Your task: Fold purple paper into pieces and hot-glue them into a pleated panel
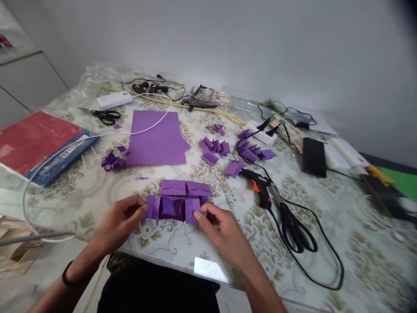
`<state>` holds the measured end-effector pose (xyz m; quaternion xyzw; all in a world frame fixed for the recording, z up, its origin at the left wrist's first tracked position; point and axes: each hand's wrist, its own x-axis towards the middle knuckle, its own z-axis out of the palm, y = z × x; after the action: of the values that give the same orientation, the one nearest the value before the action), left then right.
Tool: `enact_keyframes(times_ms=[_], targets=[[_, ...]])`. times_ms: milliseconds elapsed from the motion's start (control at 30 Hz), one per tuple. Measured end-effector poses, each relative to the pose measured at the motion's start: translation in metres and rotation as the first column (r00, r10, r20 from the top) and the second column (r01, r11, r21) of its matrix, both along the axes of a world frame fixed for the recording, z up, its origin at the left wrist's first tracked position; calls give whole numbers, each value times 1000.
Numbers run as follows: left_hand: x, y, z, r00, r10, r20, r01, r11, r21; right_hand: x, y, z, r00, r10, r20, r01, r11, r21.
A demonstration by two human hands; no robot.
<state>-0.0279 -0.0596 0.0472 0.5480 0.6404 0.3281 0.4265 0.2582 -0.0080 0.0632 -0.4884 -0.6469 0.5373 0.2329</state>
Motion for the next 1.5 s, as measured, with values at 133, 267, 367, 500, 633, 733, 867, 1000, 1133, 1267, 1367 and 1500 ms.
enact_keyframes(times_ms=[133,267,367,500,633,733,867,1000,1133,1267,1367,1500], targets=[[-1,3,-4,999,-41,11,39,987,157,-1,1,1,1000,-1,1,1,1000,12],[1,3,-5,1000,-23,10,21,988,153,-2,0,1,1000,-7,-1,7,1000,28],[2,3,-4,1000,-17,25,14,994,108,-3,0,1,1000,-4,5,4,999,37],[3,3,-6,1000,-5,28,2,994,110,-4,0,2,1000,2,8,-2,1000,29],[5,4,-9,1000,-4,-11,6,987,162,-5,0,1,1000,1,30,-3,998,56],[9,5,-7,998,-12,-62,27,968,248,-8,0,-1,998,-3,57,-2,996,87],[12,8,0,959,-64,-276,181,887,425,-15,2,-7,990,-10,141,-16,982,186],[9,19,0,878,-220,-424,405,815,415,-23,5,-14,951,-10,310,-79,958,275],[6,31,-3,862,-300,-409,448,828,337,-29,7,-18,909,-19,417,-120,945,303],[6,37,1,879,-349,-324,444,848,291,-32,8,-19,914,-51,403,-145,886,441],[5,36,6,895,-348,-278,427,850,309,-32,8,-18,936,87,341,-289,744,602],[3,34,6,910,-327,-256,402,848,346,-31,10,-19,931,194,310,-356,678,643]])
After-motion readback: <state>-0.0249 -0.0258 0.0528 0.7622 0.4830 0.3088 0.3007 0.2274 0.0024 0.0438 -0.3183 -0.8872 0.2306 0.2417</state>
